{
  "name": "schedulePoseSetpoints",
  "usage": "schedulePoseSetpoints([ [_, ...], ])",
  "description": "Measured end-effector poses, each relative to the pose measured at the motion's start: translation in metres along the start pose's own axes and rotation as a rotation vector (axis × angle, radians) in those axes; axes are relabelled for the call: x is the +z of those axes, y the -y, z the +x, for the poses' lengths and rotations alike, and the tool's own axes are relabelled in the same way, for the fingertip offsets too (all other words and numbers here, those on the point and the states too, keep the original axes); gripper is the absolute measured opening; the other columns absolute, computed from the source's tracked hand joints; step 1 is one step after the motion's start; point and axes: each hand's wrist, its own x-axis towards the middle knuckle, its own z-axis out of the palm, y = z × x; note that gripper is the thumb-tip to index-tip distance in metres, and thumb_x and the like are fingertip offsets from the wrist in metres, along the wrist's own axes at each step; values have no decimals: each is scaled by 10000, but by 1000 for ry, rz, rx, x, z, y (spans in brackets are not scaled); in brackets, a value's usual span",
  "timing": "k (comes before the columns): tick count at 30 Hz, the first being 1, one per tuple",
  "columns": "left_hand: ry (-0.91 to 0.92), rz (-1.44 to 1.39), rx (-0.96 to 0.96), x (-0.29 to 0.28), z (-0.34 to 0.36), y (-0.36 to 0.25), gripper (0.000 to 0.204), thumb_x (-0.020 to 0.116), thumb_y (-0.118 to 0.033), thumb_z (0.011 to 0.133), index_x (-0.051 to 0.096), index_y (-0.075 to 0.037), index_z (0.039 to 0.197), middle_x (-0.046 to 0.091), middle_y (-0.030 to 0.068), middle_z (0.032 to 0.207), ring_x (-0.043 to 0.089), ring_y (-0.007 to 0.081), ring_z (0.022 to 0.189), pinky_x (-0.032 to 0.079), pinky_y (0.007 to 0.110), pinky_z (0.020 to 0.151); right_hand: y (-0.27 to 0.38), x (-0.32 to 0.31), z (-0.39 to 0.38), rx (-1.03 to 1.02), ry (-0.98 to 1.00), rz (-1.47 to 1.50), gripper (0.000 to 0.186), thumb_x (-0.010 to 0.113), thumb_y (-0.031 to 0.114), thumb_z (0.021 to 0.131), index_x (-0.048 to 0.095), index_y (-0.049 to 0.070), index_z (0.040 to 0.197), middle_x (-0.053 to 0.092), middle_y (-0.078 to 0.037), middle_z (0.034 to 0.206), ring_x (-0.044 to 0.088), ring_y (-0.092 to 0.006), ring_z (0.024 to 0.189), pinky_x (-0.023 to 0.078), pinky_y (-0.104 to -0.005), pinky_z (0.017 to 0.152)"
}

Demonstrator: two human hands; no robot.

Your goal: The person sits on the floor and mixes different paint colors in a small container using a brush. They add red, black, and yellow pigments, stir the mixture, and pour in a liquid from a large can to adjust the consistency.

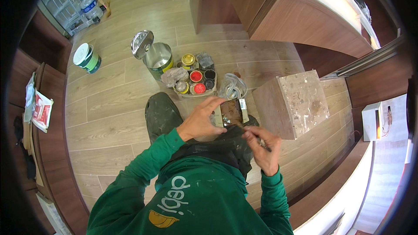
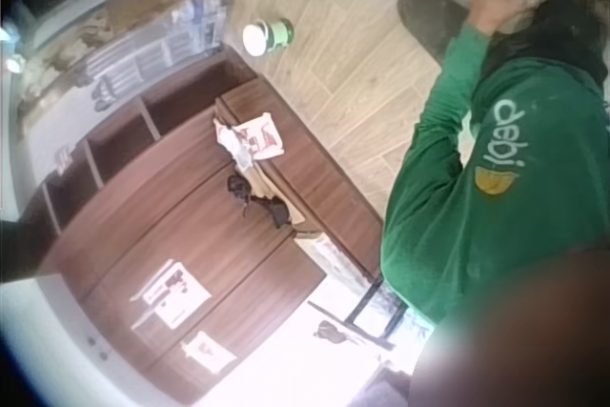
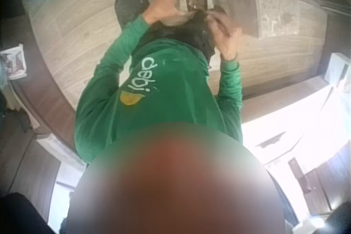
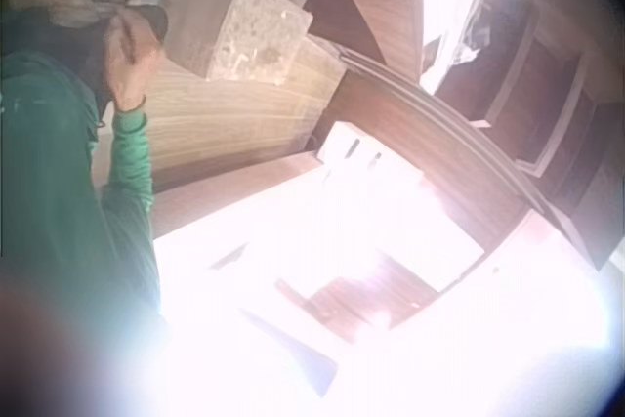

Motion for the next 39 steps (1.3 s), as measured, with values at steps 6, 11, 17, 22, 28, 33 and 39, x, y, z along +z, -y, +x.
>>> schedulePoseSetpoints([
  [6, -44, 26, 23, 4, 0, 0, 897, 967, -218, 645, 560, -4, 1416, 602, 188, 1367, 624, 373, 1235, 521, 425, 1044, -2, 2, 0, 170, -199, 145, 152, 727, 49, 950, 775, -32, 1069, 783, -132, 891, 742, -166, 817, 570, -297, 759],
  [11, -124, 90, 19, 6, -3, -6, 917, 956, -215, 651, 534, 15, 1433, 566, 206, 1389, 609, 407, 1247, 521, 436, 1041, 6, 8, -7, 92, -167, 94, 151, 717, 35, 960, 775, -38, 1079, 783, -134, 883, 739, -166, 827, 570, -299, 749],
  [17, -241, 81, 9, 15, -6, -12, 923, 964, -224, 650, 537, -11, 1440, 571, 205, 1377, 611, 412, 1240, 530, 440, 1025, 12, 12, -9, -66, -80, -18, 152, 707, 36, 958, 770, -47, 1069, 788, -138, 906, 746, -180, 806, 581, -325, 760],
  [22, -285, 106, 39, 19, -6, -14, 876, 993, -248, 640, 598, 10, 1378, 623, 187, 1324, 655, 342, 1193, 545, 411, 1023, 7, 14, -3, 95, -259, 132, 128, 711, 42, 951, 770, -43, 1026, 781, -166, 921, 751, -200, 816, 577, -324, 768],
  [28, -248, 96, 65, 15, -8, -10, 880, 986, -245, 657, 586, -8, 1403, 618, 188, 1338, 648, 343, 1211, 543, 415, 1029, 6, 8, 0, 151, -163, 101, 154, 718, 47, 944, 759, -43, 1062, 774, -150, 901, 748, -211, 822, 574, -327, 776],
  [33, -211, 88, 57, 15, -8, -6, 928, 968, -227, 651, 540, -16, 1447, 574, 201, 1397, 611, 382, 1261, 519, 426, 1064, 10, 1, -2, 0, 69, 69, 186, 701, -38, 881, 781, -14, 1048, 773, -154, 1014, 729, -176, 897, 560, -298, 787],
  [39, -195, 91, 24, 9, -7, -4, 913, 973, -246, 648, 558, -20, 1429, 583, 190, 1398, 621, 361, 1258, 519, 421, 1072, 8, -16, 0, 32, 19, 114, 188, 676, -69, 858, 795, -15, 994, 765, -147, 1005, 712, -185, 862, 556, -300, 781],
])
